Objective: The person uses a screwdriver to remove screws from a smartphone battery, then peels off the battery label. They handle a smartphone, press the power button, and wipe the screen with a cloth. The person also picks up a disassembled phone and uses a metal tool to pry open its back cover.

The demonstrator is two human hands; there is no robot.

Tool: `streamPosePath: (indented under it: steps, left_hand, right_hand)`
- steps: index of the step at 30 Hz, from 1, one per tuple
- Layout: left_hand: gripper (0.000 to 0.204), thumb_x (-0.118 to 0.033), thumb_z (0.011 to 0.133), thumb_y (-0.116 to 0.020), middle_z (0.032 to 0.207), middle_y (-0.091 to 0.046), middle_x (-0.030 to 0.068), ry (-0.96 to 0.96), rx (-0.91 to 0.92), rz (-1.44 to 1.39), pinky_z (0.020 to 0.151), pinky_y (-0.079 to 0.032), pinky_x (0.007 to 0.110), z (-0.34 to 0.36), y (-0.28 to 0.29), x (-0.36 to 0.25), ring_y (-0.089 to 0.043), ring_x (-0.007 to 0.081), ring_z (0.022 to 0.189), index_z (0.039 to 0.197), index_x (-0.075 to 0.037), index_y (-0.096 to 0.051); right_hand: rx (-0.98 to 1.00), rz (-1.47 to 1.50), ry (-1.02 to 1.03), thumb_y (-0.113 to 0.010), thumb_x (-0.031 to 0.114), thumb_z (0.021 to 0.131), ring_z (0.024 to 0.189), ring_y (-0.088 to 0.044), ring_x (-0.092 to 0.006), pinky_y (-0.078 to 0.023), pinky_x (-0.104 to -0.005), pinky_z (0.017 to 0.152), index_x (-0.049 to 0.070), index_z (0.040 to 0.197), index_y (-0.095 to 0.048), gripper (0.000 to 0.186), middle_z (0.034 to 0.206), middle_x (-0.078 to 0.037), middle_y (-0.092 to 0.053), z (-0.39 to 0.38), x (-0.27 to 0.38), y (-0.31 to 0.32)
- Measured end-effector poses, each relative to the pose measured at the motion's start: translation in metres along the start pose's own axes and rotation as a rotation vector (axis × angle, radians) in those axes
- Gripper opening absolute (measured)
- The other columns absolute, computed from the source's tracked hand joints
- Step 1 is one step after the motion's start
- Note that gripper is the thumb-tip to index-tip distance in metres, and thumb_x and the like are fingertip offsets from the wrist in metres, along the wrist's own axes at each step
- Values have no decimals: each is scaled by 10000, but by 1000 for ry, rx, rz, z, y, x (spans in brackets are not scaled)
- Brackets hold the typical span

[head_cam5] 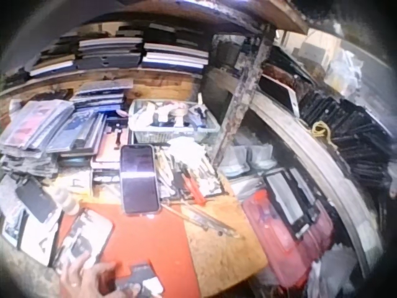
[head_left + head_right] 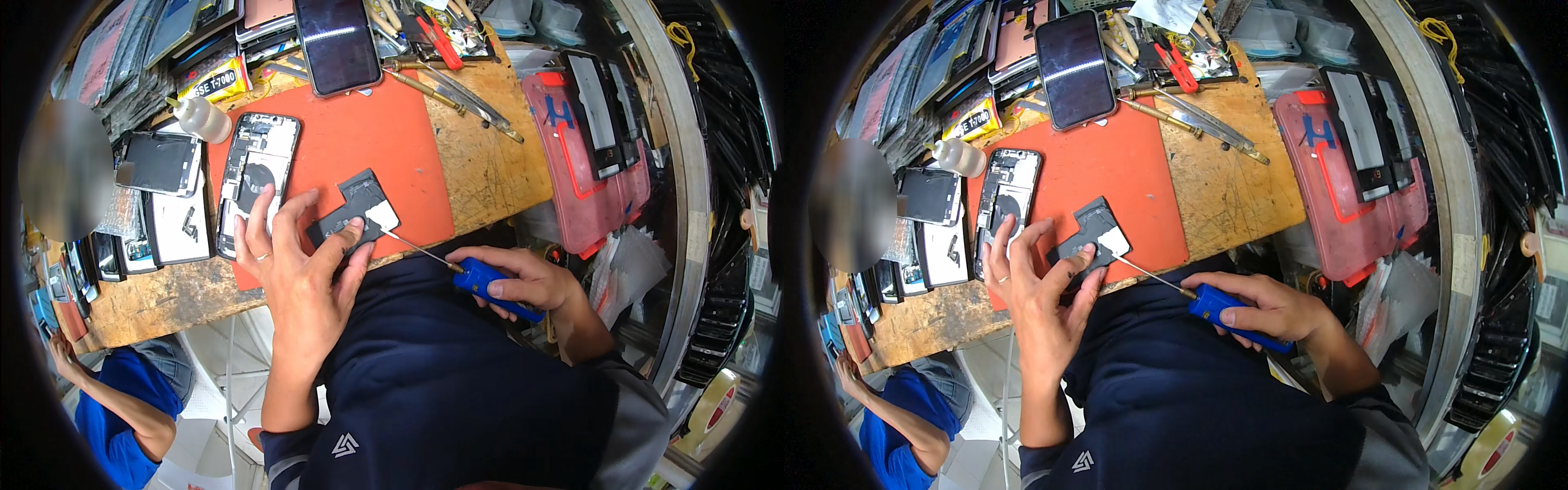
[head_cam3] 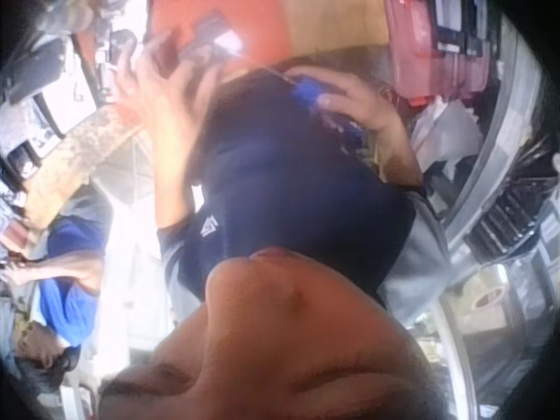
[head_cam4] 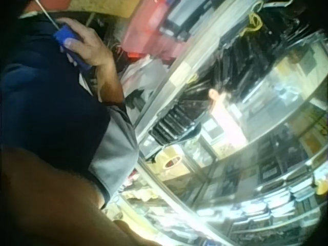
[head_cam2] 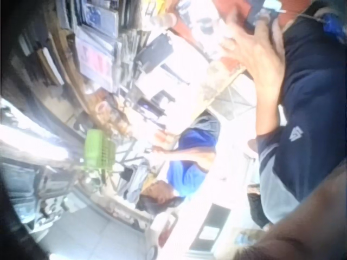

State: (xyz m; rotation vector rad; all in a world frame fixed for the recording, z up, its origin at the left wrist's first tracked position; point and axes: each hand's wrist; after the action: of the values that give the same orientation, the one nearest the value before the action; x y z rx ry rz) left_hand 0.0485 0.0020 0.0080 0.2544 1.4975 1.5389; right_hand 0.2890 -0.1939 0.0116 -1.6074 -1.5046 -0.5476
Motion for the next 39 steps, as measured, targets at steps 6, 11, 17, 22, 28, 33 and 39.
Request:
streamPosePath:
  steps: [6,11,17,22,28,33,39]
  left_hand:
    - [210,-272,780,-866,1309,-608,103,-25,0,28,1193,-154,623,3,1,-1,-399,408,1422,959,-179,-809]
    - [217,-290,775,-869,1302,-614,85,-51,-31,14,1188,-161,628,3,-8,0,-414,398,1410,924,-153,-791]
    - [238,-303,750,-886,1298,-618,78,-45,-54,3,1188,-163,628,4,-9,-1,-424,392,1400,895,-147,-779]
    - [252,-291,719,-907,1292,-620,72,-7,-65,-13,1193,-166,618,4,-10,1,-426,403,1397,883,-150,-777]
    - [253,-280,712,-915,1280,-620,70,-13,-66,-7,1195,-170,616,6,-9,-3,-425,404,1401,872,-145,-773]
    - [250,-266,713,-917,1276,-620,71,3,-63,-27,1192,-177,616,1,-10,-2,-426,402,1398,874,-144,-770]
    - [261,-259,712,-920,1279,-616,69,-5,-88,-20,1186,-187,612,1,-12,-2,-428,402,1390,890,-143,-768]
  right_hand:
    - [-1,47,-7,-570,306,1043,690,-630,-105,-541,-256,574,80,1595,-373,629,928,-79,-634,-2,-4,-5]
    - [24,52,13,-572,294,1041,681,-622,-104,-531,-249,574,80,1599,-368,632,950,-82,-631,4,-3,-3]
    - [34,71,37,-578,287,1035,678,-619,-107,-525,-249,577,74,1608,-350,652,964,-85,-630,21,-2,-5]
    - [81,47,32,-592,286,1019,679,-628,-115,-532,-255,598,48,1599,-362,668,975,-97,-643,6,2,0]
    - [249,-180,260,-593,255,1011,678,-659,-143,-549,-293,658,22,1568,-422,627,1029,-131,-696,-1,0,6]
    - [12,-89,39,-584,264,1036,683,-639,-110,-526,-253,603,68,1594,-369,629,943,-81,-651,7,11,-7]
    - [16,46,33,-578,257,1035,660,-616,-109,-520,-254,566,69,1593,-371,624,936,-87,-638,9,-3,2]
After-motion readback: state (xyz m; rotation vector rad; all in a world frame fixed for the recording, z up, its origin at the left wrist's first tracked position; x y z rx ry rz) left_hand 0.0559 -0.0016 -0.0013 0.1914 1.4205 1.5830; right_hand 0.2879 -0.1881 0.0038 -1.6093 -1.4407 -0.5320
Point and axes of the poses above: each hand's wrist, its own z-axis towards the middle knuckle, its own y-axis out of the back of the hand, x = y × z
